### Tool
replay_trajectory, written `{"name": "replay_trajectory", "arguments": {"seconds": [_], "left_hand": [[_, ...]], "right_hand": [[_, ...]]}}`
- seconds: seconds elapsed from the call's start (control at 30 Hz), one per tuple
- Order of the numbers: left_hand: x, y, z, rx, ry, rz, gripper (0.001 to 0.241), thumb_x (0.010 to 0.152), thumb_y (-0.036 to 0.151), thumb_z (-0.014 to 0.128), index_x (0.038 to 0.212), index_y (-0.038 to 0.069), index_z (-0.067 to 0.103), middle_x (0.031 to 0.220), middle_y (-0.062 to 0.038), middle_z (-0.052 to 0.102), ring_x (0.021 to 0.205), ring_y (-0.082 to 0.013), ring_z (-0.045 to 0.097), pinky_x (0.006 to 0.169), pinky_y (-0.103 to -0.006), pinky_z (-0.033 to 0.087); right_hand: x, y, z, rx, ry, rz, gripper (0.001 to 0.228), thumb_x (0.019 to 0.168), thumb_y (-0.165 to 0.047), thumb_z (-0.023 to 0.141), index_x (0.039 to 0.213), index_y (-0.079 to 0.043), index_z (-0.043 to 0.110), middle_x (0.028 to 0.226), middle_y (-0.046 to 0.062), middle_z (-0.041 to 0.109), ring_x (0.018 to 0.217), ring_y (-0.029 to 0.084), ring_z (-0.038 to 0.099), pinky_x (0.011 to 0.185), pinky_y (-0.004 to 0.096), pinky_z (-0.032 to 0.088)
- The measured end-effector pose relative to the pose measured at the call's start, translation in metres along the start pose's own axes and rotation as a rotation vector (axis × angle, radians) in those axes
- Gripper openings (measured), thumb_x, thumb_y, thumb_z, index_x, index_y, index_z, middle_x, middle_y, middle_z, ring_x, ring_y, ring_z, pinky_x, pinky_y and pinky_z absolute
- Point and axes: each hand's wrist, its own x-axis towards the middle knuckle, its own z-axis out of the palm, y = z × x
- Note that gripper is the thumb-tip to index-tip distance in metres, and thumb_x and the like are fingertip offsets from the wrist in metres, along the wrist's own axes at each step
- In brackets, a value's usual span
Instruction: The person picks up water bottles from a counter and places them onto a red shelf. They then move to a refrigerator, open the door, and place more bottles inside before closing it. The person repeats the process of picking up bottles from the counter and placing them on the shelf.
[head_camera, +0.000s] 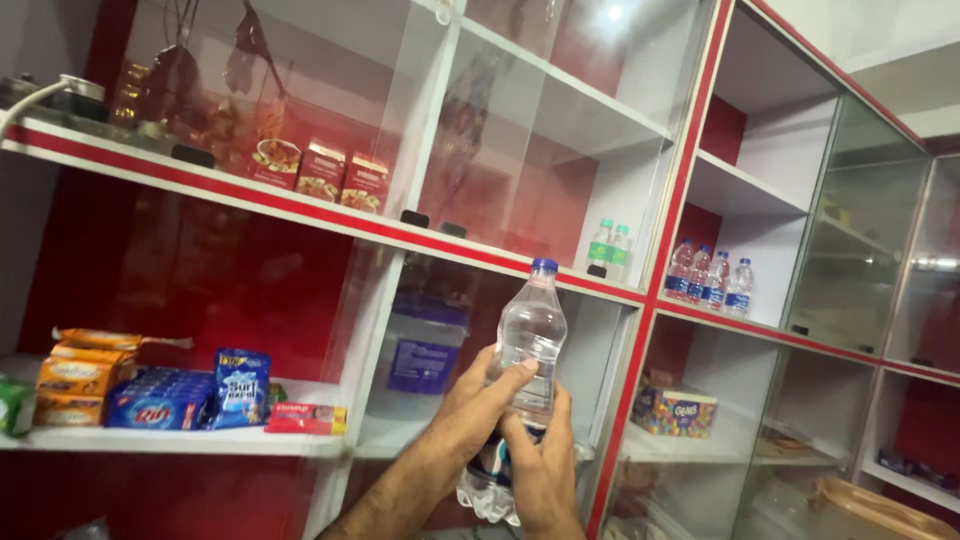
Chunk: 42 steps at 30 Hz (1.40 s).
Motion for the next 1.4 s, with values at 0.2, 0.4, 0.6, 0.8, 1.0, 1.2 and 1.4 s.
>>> {"name": "replay_trajectory", "arguments": {"seconds": [0.2,0.4,0.6,0.8,1.0,1.2,1.4], "left_hand": [[0.049,-0.003,-0.011,0.030,-0.012,0.084,0.055,0.088,0.043,0.066,0.135,0.015,0.061,0.116,-0.007,0.073,0.105,-0.0163,0.069,0.090,-0.0338,0.055],[0.101,-0.008,0.001,0.079,-0.027,0.060,0.056,0.084,0.044,0.069,0.133,0.017,0.062,0.114,-0.005,0.075,0.107,-0.0157,0.071,0.092,-0.0330,0.055],[0.154,-0.008,0.015,0.149,0.052,-0.027,0.055,0.081,0.042,0.071,0.128,0.014,0.064,0.113,-0.007,0.075,0.106,-0.0178,0.070,0.091,-0.0379,0.055],[0.218,-0.019,0.027,0.142,0.132,0.106,0.046,0.082,0.039,0.070,0.119,0.013,0.070,0.110,-0.006,0.078,0.104,-0.0165,0.073,0.093,-0.0333,0.055],[0.255,-0.008,0.033,0.073,0.137,0.120,0.049,0.079,0.033,0.074,0.121,0.010,0.066,0.109,-0.009,0.077,0.103,-0.0183,0.073,0.092,-0.0342,0.056],[0.270,0.016,0.029,0.118,0.186,0.062,0.052,0.079,0.033,0.075,0.123,0.007,0.064,0.108,-0.012,0.075,0.099,-0.0230,0.071,0.086,-0.0402,0.057],[0.268,0.045,-0.002,0.286,0.339,0.207,0.061,0.075,0.044,0.074,0.125,0.011,0.061,0.116,-0.010,0.072,0.108,-0.0228,0.070,0.091,-0.0432,0.056]], "right_hand": [[0.050,0.026,0.021,0.085,-0.010,-0.091,0.063,0.083,-0.024,0.072,0.139,-0.007,0.051,0.119,0.013,0.073,0.108,0.020,0.071,0.094,0.034,0.053],[0.109,0.053,0.020,-0.003,0.056,-0.014,0.061,0.079,-0.030,0.077,0.132,-0.008,0.058,0.106,0.014,0.079,0.100,0.023,0.077,0.087,0.036,0.058],[0.165,0.057,0.010,-0.218,0.048,0.087,0.056,0.077,-0.042,0.084,0.121,-0.013,0.064,0.107,0.013,0.079,0.103,0.025,0.077,0.089,0.039,0.057],[0.223,0.065,0.002,-0.283,-0.024,0.141,0.062,0.073,-0.052,0.083,0.120,-0.016,0.066,0.110,0.012,0.080,0.107,0.028,0.077,0.093,0.042,0.057],[0.267,0.072,0.007,-0.271,-0.041,0.121,0.071,0.071,-0.054,0.082,0.130,-0.019,0.062,0.116,0.013,0.079,0.114,0.030,0.075,0.098,0.042,0.056],[0.294,0.079,0.019,-0.136,-0.084,-0.037,0.069,0.078,-0.053,0.075,0.133,-0.013,0.061,0.122,0.017,0.075,0.117,0.028,0.072,0.100,0.041,0.052],[0.324,0.096,0.049,0.822,-0.521,0.225,0.055,0.102,-0.039,0.050,0.149,-0.013,0.058,0.138,0.036,0.064,0.117,0.049,0.058,0.095,0.056,0.045]]}}
